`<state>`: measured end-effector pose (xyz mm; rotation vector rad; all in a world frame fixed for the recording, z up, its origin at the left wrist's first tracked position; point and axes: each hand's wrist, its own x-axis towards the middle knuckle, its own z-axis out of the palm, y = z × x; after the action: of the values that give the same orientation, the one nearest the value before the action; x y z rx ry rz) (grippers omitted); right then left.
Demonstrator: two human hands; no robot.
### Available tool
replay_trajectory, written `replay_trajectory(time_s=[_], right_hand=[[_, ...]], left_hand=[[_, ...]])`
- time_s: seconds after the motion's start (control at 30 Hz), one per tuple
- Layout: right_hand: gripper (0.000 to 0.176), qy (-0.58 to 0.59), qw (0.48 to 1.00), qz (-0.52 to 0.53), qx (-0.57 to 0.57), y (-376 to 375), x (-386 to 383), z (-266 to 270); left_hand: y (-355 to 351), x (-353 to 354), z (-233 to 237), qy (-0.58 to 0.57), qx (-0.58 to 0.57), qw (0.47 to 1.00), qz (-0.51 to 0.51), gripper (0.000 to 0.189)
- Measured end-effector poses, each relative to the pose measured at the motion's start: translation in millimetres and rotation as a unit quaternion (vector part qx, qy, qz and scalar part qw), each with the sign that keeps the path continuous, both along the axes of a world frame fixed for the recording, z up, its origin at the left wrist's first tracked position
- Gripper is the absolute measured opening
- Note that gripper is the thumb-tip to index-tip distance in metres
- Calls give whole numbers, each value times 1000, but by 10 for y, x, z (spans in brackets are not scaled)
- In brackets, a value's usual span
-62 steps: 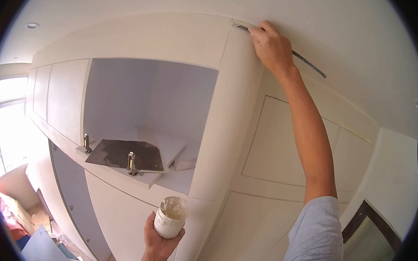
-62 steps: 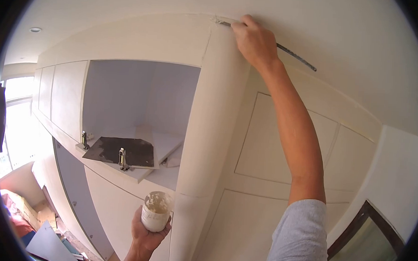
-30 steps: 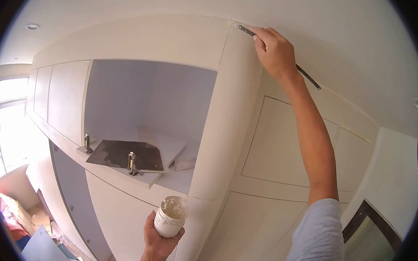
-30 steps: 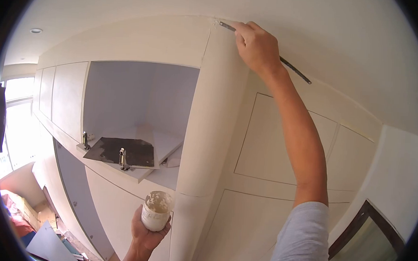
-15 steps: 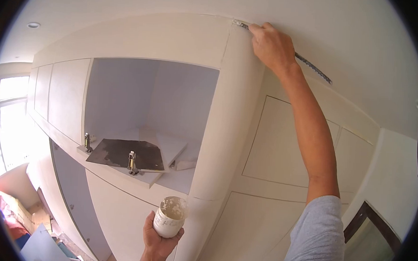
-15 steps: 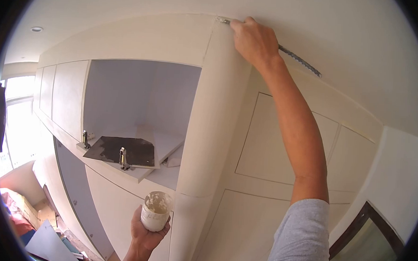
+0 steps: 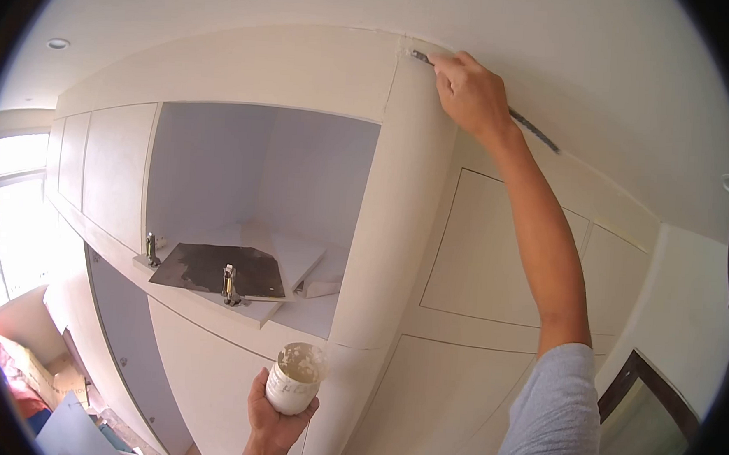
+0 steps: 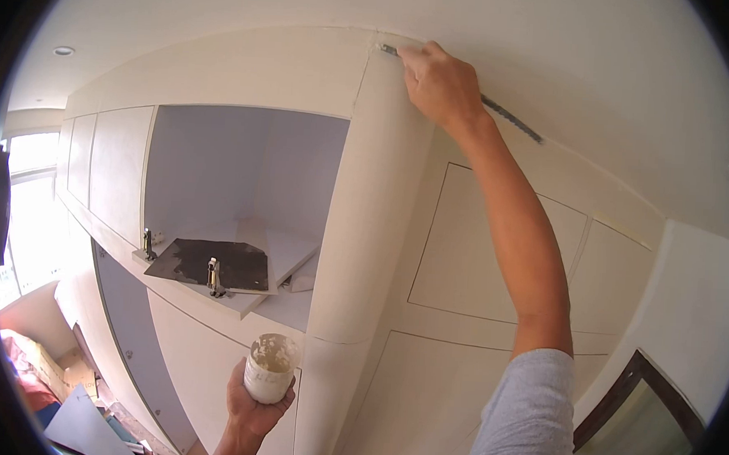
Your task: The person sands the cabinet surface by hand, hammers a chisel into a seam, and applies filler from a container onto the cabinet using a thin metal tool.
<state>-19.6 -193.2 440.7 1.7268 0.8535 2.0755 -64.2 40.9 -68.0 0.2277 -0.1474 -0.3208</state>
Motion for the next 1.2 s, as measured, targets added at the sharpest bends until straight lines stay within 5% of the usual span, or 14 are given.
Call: replay_trajectory(time_s=[0.4, 0.53, 0.6, 0.73, 1.0, 1.03, 1.1, 1.2], right_hand=[[19, 36, 989, -136, -45, -91, -56, 250], [19, 89, 986, -118, -78, -114, -100, 120], [17, 113, 988, 37, -95, -118, -35, 55], [15, 46, 996, 30, -65, -118, 34, 29], [20, 40, 984, -169, -29, -77, -122, -138], [20, 39, 984, -169, -29, -68, -158, -154], [21, 42, 997, 5, -60, -53, -206, -174], [17, 15, 996, -87, -16, -51, -23, -47]], left_hand=[[-4, -15, 10, 17, -19, 1000, 11, 50], [10, -11, -11, -1, -16, 1000, -4, 50], [6, 4, -10, 10, -12, 1000, -2, 50], [-5, 4, 10, 18, -15, 1000, -5, 50], [-25, -10, 20, 15, 5, 1000, 8, 50], [-27, -5, 22, 20, 0, 1000, 9, 50], [-25, -7, 34, 26, -5, 1000, 10, 50], [-19, -16, 41, 18, 4, 1000, 10, 50]])
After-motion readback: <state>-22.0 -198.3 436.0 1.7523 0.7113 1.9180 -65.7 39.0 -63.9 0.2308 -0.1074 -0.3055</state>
